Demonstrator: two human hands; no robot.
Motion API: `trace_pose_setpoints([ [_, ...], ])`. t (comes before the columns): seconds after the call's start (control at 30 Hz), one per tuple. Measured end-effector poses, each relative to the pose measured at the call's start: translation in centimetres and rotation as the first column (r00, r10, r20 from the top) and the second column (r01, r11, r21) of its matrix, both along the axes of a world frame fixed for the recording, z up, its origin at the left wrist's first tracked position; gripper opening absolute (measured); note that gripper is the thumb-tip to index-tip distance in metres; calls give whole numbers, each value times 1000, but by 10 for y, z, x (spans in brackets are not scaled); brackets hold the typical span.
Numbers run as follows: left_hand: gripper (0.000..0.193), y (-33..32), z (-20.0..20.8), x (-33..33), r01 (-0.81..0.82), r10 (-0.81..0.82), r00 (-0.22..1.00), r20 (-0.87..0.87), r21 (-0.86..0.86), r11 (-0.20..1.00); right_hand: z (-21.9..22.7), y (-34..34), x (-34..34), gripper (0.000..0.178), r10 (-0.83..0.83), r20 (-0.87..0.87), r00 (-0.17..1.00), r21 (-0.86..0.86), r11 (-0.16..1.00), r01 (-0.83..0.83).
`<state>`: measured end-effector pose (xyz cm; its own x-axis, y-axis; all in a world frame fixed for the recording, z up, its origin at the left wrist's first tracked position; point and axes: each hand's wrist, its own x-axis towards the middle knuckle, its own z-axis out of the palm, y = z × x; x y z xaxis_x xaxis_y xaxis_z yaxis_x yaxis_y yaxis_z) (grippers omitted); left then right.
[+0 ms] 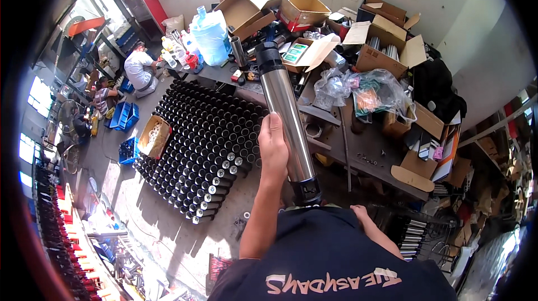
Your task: The person assembles metal cylinders by placing them into a specialized press, rotating a handle to secure components, and then placing the finished cylinders into a wire cart.
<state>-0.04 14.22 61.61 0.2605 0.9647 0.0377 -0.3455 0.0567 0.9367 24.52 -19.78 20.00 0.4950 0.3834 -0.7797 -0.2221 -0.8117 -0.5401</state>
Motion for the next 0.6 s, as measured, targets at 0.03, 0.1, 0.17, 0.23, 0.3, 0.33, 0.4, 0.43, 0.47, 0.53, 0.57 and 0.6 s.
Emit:
trace_pose_setpoints([
  [0.03, 49, 0, 1, -2, 11, -11, 1000, 10, -15, 1000, 4, 0, -3, 37, -48, -7, 999, -14, 999, 48],
  [0.1, 50, 1, 5, -5, 60, -56, 996, 65, -56, 997, 7, 3, -5, 35, -2, 43, 999, 5, 1000, 2],
  [0.17, 59, 5, 0, -12, 155, -130, 982, 137, -194, 969, 9, -5, -10, 32, -7, 24, 1000, 11, 1000, 7],
  [0.23, 70, 6, -1, -18, 263, -190, 949, 252, -300, 917, 14, -2, -16, 28, -67, -61, 996, 19, 997, 68],
  [0.3, 74, 2, 1, -22, 383, -241, 863, 443, -264, 885, 16, 2, -28, 25, -212, -200, 957, 23, 975, 221],
  [0.33, 75, 4, 2, -21, 450, -276, 803, 528, -234, 862, 16, 9, -28, 23, -322, -290, 901, 17, 940, 341],
  [0.4, 76, 8, -5, -17, 501, -321, 767, 555, -205, 841, 54, 29, -48, 25, -352, -320, 879, 77, 915, 395],
  [0.43, 74, 6, -2, -10, 473, -294, 813, 502, -275, 837, 66, 32, -49, 28, -362, -345, 866, 135, 894, 428],
  [0.47, 69, 7, -5, -10, 468, -283, 841, 461, -356, 809, 99, 47, -58, 34, -340, -462, 819, 132, 887, 443],
  [0.53, 53, 13, -29, -7, 439, -309, 876, 370, -348, 829, 151, 78, -73, 44, -167, -676, 718, 291, 834, 468],
  [0.57, 42, 9, -29, -7, 396, -322, 903, 285, -254, 883, 183, 100, -87, 45, -27, -672, 740, 387, 839, 382],
  [0.6, 34, 6, -37, -8, 418, -373, 902, 218, -225, 880, 220, 115, -102, 50, 134, -617, 775, 538, 791, 291],
])
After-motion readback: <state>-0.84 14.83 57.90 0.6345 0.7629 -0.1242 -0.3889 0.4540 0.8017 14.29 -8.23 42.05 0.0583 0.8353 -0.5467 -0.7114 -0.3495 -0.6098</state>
